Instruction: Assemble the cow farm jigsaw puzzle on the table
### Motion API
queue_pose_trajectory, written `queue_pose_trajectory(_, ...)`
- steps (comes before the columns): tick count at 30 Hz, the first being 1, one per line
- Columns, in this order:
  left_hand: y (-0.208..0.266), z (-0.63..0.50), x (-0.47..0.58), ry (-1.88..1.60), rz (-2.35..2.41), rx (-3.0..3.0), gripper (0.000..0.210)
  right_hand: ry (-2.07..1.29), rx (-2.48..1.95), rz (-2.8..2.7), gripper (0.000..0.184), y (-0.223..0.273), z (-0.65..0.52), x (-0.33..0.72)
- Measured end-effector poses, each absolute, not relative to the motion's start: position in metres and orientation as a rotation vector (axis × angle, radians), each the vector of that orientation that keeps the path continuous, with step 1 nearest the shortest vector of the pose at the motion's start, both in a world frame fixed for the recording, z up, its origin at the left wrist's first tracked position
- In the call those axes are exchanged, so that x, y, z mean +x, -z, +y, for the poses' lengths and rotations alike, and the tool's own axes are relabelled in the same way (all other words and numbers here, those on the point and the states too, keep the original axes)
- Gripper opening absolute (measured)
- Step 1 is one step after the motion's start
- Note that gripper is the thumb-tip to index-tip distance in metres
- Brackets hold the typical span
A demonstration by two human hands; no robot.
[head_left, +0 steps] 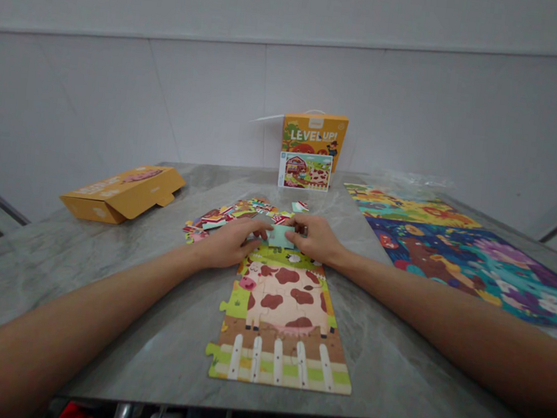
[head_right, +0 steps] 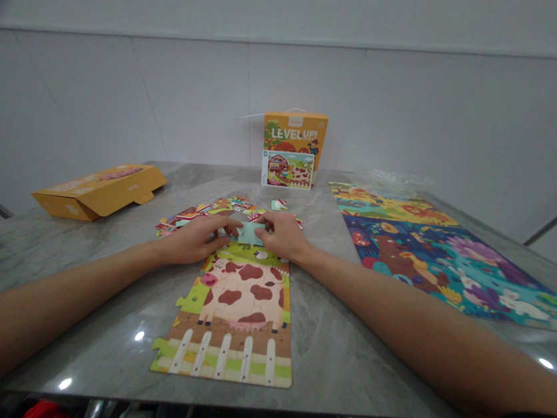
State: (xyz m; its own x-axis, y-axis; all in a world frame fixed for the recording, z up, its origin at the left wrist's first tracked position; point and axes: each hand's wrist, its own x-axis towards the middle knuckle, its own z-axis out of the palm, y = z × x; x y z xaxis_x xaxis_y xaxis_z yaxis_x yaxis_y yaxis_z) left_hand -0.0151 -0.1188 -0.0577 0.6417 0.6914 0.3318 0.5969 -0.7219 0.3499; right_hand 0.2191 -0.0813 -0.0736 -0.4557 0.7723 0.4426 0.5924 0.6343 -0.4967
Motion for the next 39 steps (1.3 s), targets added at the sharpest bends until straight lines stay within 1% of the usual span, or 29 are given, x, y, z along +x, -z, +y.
queue_pose_trajectory(3, 0.0582, -0.1167, -0.0168, -0.711, 1.095, 2.641, 0.037, -0.324, -1.114, -2.254, 0.016, 0.0735, -0.0796, 0.2182)
queue_pose_trajectory(7, 0.0598, -0.1136, -0.0197, -0.613, 0.972, 2.794, 0.032, -0.205, -1.160, -2.310, 0.014, 0.0740, -0.0783, 0.2176)
queue_pose_trajectory(10, 0.0611, -0.1119, -0.0210, -0.587, 0.925, 2.838, 0.033, -0.169, -1.166, -2.336, 0.015, 0.0741, -0.0786, 0.2175)
queue_pose_trajectory(25, 0.0585, -0.1136, -0.0202, -0.555, 0.933, 2.855, 0.033, -0.126, -1.167, -2.349, 0.016, 0.0744, -0.0797, 0.2170)
queue_pose_trajectory(39, 0.0590, -0.1134, -0.0207, -0.540, 0.921, 2.879, 0.032, -0.181, -1.134, -2.374, 0.015, 0.0752, -0.0787, 0.2170)
